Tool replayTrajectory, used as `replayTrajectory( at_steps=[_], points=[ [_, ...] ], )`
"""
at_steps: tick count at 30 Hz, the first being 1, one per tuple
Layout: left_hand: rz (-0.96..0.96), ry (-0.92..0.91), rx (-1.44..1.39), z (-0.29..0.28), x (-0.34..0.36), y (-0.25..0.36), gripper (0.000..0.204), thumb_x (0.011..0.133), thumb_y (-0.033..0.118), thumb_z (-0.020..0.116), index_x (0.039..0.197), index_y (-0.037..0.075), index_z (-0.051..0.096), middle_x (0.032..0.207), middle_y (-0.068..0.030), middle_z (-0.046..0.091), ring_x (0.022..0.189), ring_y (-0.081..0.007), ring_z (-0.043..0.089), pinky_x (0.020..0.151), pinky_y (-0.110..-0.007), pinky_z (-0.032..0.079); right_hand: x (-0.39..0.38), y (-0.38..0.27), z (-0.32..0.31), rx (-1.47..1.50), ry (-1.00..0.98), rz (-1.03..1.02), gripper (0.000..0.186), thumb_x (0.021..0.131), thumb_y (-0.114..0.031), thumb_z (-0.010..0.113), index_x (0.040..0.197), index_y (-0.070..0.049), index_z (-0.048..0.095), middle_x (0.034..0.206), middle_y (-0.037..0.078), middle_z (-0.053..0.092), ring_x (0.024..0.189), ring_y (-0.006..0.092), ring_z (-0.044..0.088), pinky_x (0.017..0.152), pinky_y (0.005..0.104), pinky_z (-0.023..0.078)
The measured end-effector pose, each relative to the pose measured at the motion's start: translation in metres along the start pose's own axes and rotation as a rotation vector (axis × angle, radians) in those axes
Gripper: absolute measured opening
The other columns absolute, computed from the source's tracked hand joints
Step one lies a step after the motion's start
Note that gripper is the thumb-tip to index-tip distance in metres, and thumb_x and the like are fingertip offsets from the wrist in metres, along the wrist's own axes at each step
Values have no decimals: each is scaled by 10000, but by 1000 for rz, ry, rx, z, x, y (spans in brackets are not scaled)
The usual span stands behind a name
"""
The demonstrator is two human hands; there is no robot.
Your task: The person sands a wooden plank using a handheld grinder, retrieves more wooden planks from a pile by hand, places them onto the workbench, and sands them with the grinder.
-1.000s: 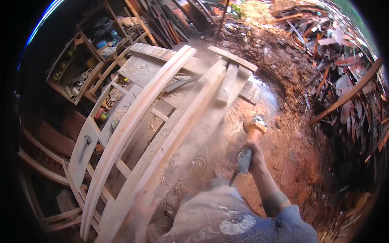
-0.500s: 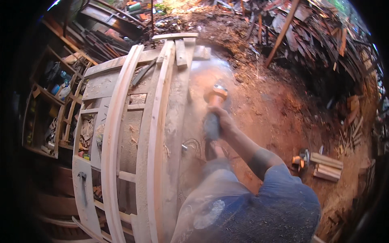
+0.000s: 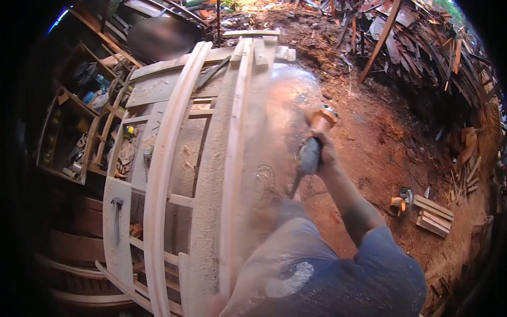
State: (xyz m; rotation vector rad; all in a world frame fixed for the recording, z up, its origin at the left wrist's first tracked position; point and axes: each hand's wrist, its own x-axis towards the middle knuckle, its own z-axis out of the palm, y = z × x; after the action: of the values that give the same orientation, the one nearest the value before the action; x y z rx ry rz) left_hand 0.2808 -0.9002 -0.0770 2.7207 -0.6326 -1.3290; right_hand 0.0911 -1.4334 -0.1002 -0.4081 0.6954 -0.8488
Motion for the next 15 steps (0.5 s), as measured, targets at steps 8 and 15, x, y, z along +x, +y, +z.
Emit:
replayTrajectory(
  at_steps=[8,15],
  points=[
    [13,-81,55,17,-16,-40,484,749,214,812,1147,-11,654,1016,-268,690,957,-466,664,856,-519,539,-9,13,7,-29,54,-16,552,874,-386,755,1146,40,530,862,155,671,738,303,699,692,431,624],
    [-21,93,188,11,-62,-100,465,739,213,807,1119,-15,664,970,-276,699,907,-479,675,823,-534,548,-16,15,37,-27,-34,21,504,881,-331,763,1171,-3,512,892,129,630,767,272,684,715,449,624]
  ],
)
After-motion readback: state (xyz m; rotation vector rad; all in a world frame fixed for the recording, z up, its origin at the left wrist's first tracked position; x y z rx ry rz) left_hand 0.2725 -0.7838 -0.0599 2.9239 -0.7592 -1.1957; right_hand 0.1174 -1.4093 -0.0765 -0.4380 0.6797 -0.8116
